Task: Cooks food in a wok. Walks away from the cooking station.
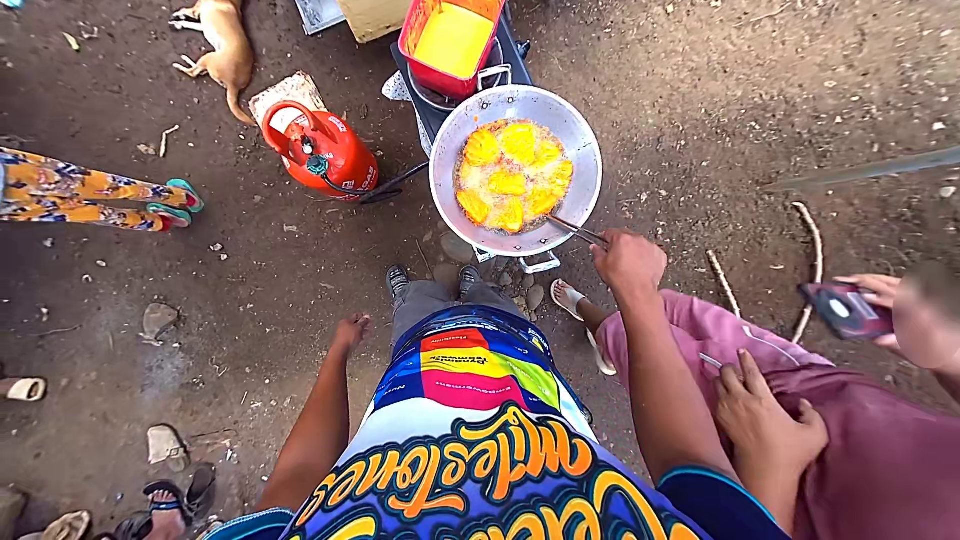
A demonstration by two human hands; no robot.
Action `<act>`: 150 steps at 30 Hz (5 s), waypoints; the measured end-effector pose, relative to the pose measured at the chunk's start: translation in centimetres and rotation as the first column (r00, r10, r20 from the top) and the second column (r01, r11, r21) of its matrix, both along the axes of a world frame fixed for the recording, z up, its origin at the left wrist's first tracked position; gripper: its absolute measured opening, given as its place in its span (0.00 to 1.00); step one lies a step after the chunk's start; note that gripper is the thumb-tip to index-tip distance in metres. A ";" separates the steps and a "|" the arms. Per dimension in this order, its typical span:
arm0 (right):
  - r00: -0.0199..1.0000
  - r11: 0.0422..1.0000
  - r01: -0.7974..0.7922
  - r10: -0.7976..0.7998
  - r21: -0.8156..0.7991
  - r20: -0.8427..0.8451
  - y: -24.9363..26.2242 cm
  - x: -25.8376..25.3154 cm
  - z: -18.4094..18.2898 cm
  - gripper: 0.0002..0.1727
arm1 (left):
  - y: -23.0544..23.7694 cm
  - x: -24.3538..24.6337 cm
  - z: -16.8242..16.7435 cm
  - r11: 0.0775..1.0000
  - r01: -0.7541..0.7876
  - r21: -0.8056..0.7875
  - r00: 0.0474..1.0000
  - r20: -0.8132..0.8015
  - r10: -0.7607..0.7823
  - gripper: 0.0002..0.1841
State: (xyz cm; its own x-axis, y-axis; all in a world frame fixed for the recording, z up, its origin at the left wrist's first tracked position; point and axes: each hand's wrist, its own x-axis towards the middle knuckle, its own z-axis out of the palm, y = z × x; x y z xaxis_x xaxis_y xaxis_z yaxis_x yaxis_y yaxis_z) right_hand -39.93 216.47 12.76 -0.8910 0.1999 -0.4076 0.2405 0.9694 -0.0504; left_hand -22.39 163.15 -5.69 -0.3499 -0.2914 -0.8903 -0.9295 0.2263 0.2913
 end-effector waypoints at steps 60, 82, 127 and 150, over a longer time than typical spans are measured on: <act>0.909 0.825 -0.399 0.300 -0.399 -0.289 -16.0 -2.6 0.3 0.22 | -1.4 6.7 0.0 0.991 -0.134 0.003 0.991 -0.019 0.134 0.20; 0.990 0.933 -0.071 0.023 -0.354 -0.138 -28.5 10.9 1.5 0.29 | -14.0 18.5 -3.8 0.981 -0.165 0.102 0.986 0.017 0.164 0.20; 0.927 0.920 0.370 -0.375 -0.129 -0.009 -4.6 4.3 -0.1 0.27 | -7.7 3.9 3.4 0.999 -0.006 -0.043 1.000 -0.006 0.006 0.20; 0.877 0.863 0.473 -0.480 -0.176 0.000 -4.1 3.5 -2.5 0.25 | -7.5 2.8 1.6 1.000 -0.024 -0.017 1.000 0.008 0.024 0.20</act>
